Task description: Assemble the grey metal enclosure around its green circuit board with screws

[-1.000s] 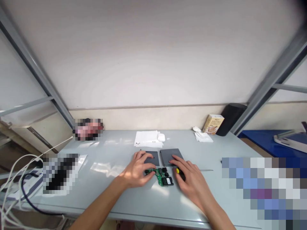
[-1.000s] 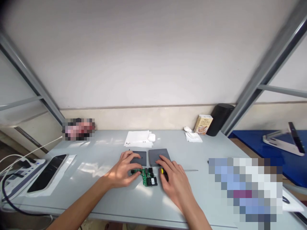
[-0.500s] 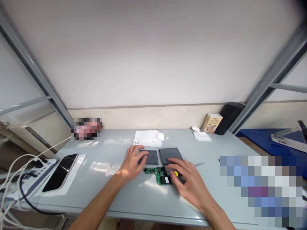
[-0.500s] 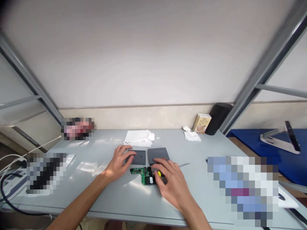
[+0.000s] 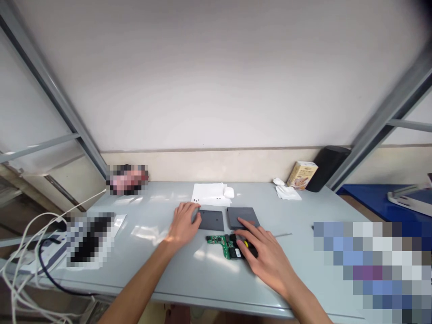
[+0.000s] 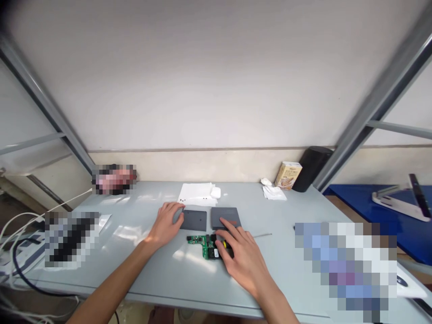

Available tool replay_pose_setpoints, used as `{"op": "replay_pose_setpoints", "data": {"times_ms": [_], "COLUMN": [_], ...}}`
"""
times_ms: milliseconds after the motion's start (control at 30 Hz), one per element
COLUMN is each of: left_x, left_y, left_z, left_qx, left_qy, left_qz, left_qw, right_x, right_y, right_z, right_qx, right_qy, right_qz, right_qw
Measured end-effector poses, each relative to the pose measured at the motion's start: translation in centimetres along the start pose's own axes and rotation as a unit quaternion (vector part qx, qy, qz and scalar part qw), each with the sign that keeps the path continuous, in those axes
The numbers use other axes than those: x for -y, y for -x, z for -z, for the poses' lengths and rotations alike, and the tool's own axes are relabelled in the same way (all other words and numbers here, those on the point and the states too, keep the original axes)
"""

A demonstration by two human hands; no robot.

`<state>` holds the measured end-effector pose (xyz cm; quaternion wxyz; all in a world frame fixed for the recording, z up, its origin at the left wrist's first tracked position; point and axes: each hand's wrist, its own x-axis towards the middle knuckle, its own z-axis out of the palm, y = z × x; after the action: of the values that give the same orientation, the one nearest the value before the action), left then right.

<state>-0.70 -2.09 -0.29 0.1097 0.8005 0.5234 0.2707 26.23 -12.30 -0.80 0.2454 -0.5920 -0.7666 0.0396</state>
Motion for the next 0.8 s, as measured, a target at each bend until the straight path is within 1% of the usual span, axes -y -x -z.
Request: {"op": "replay_pose_setpoints", "data": {"times_ms": [133, 267, 400, 533, 633, 700, 800], "left_x": [0.3, 0.4, 0.5, 0.5, 0.6, 0.7, 0.9], "left_y": [-0.1, -0.1, -0.1, -0.1, 0.0, 0.0, -0.1], "left_z": [0.0, -0.1, -0.1, -0.2, -0.2, -0.3, -0.5], "left_qx": [-0.011, -0.013, -0.016, -0.015, -0.019, -0.021, -0.024], "left_qy": [0.002, 0.006, 0.016, 0.025, 0.030, 0.036, 0.042], "left_qz": [0.005, 0.004, -0.005, -0.018, -0.027, -0.027, -0.023], "left_qw": [1.000, 1.000, 1.000, 0.999, 0.999, 0.999, 0.999], "right_x": [0.1, 0.3, 0.6, 0.7, 0.7, 0.8, 0.9], "right_y": [0.1, 0.2, 0.2, 0.2, 0.3, 0.4, 0.5], "right_z": [0.2, 0.6, 0.9, 1.0, 1.0, 0.9, 1.1], "right_qx": [0.007, 0.007, 0.037, 0.075, 0.090, 0.088, 0.064], "right_qy": [-0.006, -0.021, -0.036, -0.040, -0.050, -0.058, -0.061], "right_qz": [0.003, 0.029, 0.056, 0.065, 0.075, 0.085, 0.099], "right_qw": [1.000, 0.999, 0.997, 0.994, 0.992, 0.991, 0.991]}}
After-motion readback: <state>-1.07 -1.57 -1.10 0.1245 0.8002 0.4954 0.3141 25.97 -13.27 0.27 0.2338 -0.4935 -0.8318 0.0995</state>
